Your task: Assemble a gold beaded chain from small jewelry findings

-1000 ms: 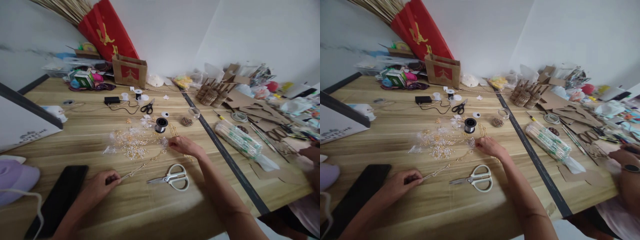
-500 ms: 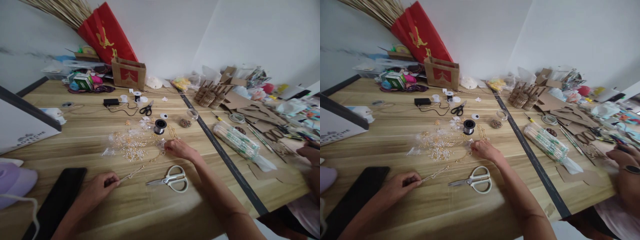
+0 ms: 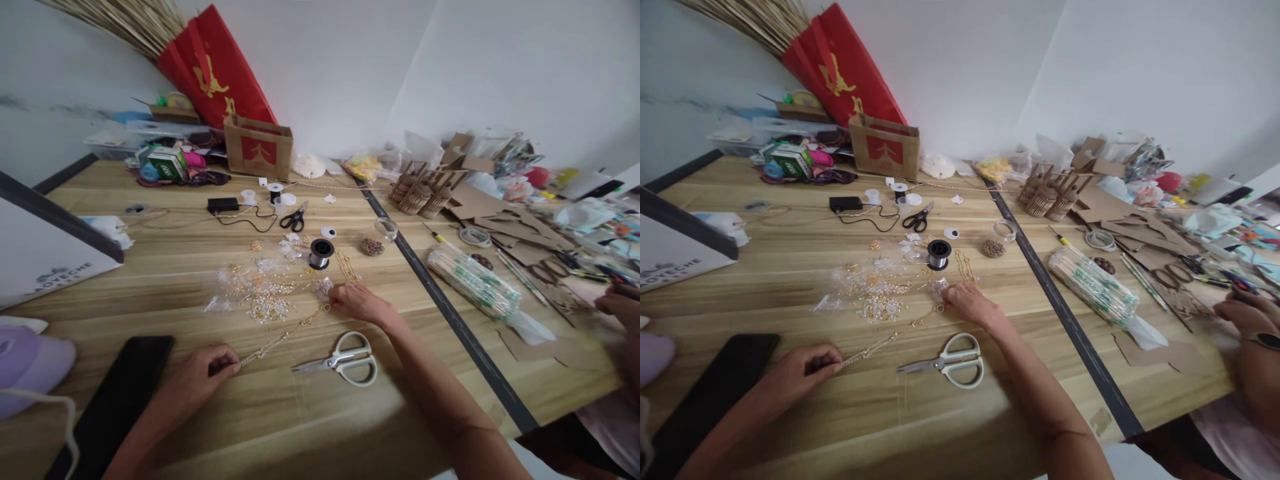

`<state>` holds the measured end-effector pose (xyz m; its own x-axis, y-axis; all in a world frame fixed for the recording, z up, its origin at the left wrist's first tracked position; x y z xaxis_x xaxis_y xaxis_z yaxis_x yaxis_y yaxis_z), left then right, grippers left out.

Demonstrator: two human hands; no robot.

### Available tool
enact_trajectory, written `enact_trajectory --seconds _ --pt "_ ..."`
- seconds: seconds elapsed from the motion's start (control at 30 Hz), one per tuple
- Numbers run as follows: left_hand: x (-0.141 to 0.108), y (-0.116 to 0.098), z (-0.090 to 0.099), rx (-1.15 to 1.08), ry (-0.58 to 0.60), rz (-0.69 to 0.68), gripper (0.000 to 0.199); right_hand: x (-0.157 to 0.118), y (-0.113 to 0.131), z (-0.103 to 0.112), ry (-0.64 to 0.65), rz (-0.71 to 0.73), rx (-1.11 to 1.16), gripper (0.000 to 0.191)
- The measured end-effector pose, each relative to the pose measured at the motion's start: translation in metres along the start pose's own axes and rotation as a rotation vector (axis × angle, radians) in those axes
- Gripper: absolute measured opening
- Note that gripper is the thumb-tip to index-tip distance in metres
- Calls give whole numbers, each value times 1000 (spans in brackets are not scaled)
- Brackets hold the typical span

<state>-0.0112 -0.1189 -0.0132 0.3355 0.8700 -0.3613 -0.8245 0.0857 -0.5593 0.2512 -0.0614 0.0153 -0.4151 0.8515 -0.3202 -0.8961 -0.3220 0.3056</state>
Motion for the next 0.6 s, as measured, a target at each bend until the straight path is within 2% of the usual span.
enact_trajectory --seconds 0.33,0.6 --pt "1 10 -5 29 22 -17 30 -3 2 0 55 -25 -41 22" --pt "-2 6 4 19 7 18 32 -6 -1 1 54 -23 -53 20"
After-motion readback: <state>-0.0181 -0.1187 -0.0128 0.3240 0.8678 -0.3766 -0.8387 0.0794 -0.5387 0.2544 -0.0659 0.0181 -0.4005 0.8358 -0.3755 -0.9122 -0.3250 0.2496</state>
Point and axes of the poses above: each hand's wrist, its own x-axis towards the middle knuckle, its own z-axis out of the back of the hand, y = z × x, the point moved 10 cm from there along x, towards the middle knuckle, and after that the axes turned 13 degrees about x, right-handed, at the moved point
